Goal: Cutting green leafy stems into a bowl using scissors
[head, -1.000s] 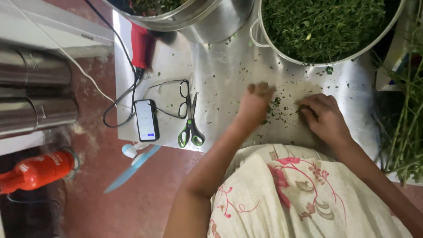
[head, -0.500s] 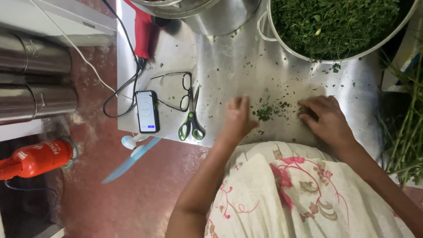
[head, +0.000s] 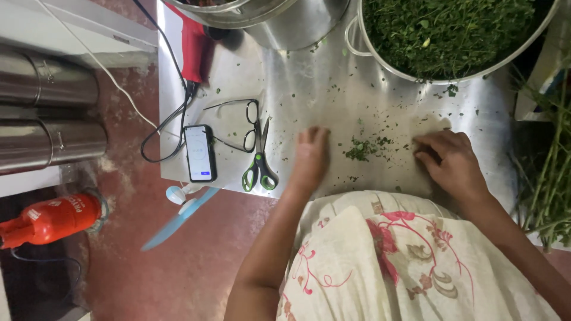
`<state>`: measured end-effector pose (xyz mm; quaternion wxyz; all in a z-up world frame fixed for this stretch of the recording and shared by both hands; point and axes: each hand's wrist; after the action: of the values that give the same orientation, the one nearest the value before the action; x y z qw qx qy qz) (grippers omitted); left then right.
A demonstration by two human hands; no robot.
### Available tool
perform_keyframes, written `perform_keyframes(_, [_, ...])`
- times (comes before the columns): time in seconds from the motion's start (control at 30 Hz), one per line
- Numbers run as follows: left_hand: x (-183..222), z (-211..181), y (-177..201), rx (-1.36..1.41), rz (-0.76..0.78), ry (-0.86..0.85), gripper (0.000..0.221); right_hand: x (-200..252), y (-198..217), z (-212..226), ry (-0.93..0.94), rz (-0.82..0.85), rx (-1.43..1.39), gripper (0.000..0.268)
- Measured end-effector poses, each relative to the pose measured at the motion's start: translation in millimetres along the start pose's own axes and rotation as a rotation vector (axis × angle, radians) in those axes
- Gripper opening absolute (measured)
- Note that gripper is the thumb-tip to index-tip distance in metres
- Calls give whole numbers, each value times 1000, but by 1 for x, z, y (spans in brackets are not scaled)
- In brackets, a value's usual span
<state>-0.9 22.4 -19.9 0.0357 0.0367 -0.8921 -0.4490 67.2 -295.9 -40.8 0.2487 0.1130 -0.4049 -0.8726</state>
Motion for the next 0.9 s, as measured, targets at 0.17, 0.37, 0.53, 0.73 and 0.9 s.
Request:
perform_keyframes(0.17, [9, -40, 11, 167, 252, 99, 33, -23, -12, 18, 77, 65, -9, 40])
perform_keyframes(0.37, [31, 35, 13, 330, 55, 378, 36, -69, -47, 60, 484, 126, 26, 61])
perform_keyframes(0.53, [60, 88, -17, -44, -114, -9, 33, -74, -98, 44, 809, 158, 125, 45])
perform_keyframes(0.73, [84, 99, 8, -205, -236, 17, 31, -74, -80, 17, 600, 68, 103, 13])
perform_keyframes(0.9, [97, 145, 18, -672, -449, 12, 40, -98, -36, 40, 306, 79, -3, 31])
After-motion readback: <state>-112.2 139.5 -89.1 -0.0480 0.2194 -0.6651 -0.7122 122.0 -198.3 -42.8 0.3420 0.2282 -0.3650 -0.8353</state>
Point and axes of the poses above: each hand's wrist, its own x-axis away from the middle knuckle, its own y-axis out of the back of the hand, z = x × y, and after that the axes turned 2 degrees about -x, right-handed
